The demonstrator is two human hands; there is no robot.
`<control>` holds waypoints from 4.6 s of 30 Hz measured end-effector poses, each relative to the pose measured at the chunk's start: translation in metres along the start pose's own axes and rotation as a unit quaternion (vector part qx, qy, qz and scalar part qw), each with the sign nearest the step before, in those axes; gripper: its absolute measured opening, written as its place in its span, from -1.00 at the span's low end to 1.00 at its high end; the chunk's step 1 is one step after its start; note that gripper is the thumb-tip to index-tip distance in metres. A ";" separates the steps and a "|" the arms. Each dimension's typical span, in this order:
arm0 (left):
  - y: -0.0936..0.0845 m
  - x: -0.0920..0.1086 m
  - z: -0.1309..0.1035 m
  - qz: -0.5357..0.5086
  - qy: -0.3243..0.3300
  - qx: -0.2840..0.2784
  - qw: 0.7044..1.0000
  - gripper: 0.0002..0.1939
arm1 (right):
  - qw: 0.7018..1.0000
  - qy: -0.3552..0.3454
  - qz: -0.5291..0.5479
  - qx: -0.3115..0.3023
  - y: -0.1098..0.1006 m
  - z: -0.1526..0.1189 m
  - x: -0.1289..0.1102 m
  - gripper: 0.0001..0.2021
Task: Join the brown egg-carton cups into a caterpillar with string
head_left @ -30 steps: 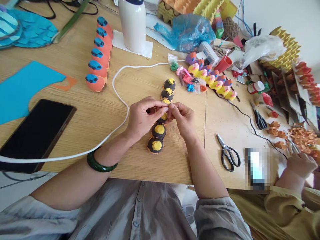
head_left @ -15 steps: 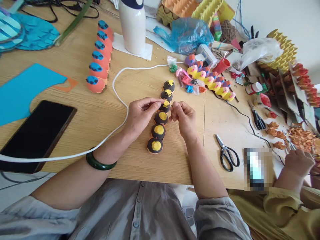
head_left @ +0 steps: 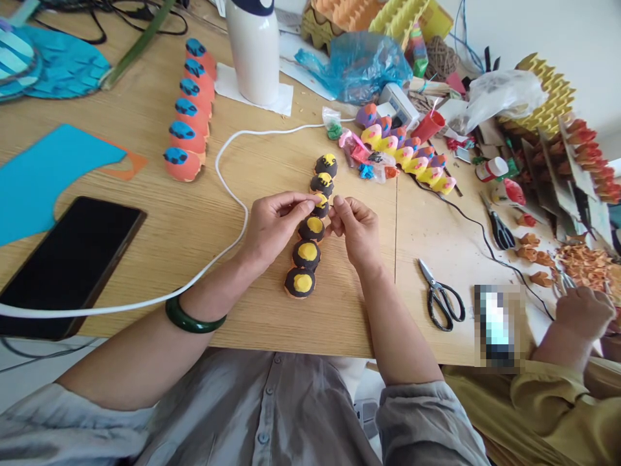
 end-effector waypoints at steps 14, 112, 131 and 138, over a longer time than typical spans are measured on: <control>0.007 0.017 -0.005 0.076 0.124 -0.031 0.989 -0.85 | 0.999 0.007 -0.012 -0.038 0.010 -0.004 -0.001 -0.44; 0.002 -0.003 0.002 -0.005 -0.004 -0.012 1.000 -0.77 | 0.995 -0.090 -0.038 0.024 0.000 -0.009 -0.016 -0.66; 0.001 -0.004 0.001 -0.005 -0.009 -0.006 1.000 -0.73 | 0.992 -0.103 -0.069 -0.016 0.006 -0.009 -0.011 -0.66; 0.001 -0.003 0.002 -0.019 -0.015 0.002 1.000 -0.73 | 0.987 -0.128 -0.093 -0.008 0.005 -0.010 -0.011 -0.75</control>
Point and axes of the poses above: each hand's wrist, its own z-axis towards the middle knuckle, its own y-axis out of the palm, x = y × z, the point moved 7 cm from there along z, towards the middle knuckle
